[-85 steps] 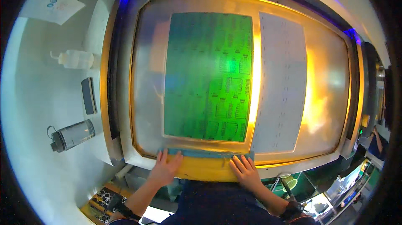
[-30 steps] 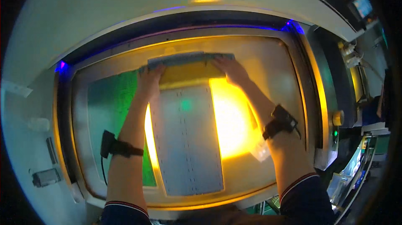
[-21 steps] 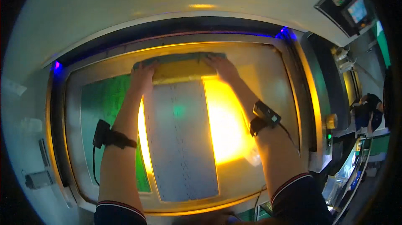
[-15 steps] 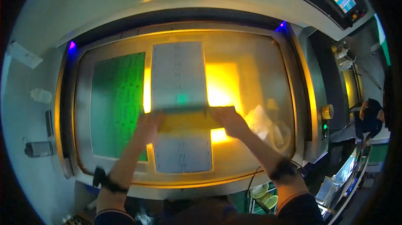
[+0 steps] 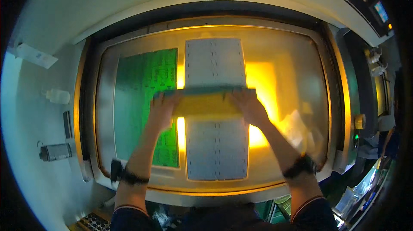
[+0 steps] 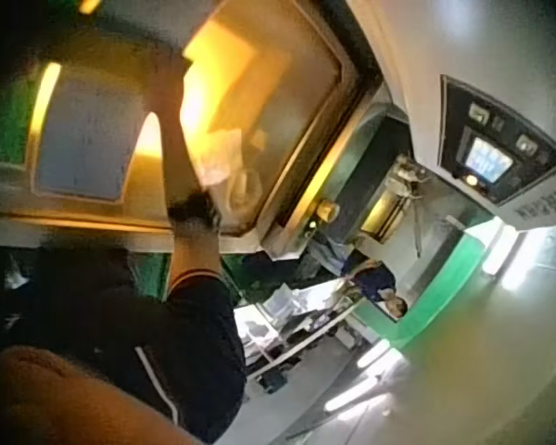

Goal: Operating an LED exposure machine to process circuit boards or similar materials.

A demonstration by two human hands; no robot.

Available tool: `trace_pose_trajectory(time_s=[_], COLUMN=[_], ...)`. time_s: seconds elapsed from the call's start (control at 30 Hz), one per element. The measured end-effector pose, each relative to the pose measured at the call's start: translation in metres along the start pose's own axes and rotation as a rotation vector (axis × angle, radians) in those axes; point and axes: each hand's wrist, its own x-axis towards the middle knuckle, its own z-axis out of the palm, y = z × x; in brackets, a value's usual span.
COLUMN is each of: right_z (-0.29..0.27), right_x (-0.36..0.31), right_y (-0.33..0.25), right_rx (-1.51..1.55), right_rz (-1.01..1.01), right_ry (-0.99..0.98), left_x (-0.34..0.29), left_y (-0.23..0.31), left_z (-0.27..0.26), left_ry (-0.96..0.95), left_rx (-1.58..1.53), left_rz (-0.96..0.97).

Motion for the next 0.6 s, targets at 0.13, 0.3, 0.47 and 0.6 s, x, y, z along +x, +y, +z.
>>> trace_pose_trajectory(time_s=[0.13,0.3,0.47,0.6], right_z=[-0.001,0.006,0.022,0.033], right_x=[0.142,0.203,0.180,0.057], right_y=[0.107,0.182,0.139,0.064], right_rx=[0.077,0.060,0.031,0.307], right_rz=[0.097,0.154,0.162,0.110], right_ry=[0.218,0.237,0.282,0.264], left_x=[0.173,0.285,0.224,0.099], left_y=[-0.074,-0.093,-0.084,-0.014], left_z=[-0.005,-0.051,-0.025,-0.023], left_ry=[0.247,-0.048,0.150,0.067], left_rx=[-0.098,-0.241,-0.037,-0.183], left_rz=[0.023,0.021,0.041,0.135])
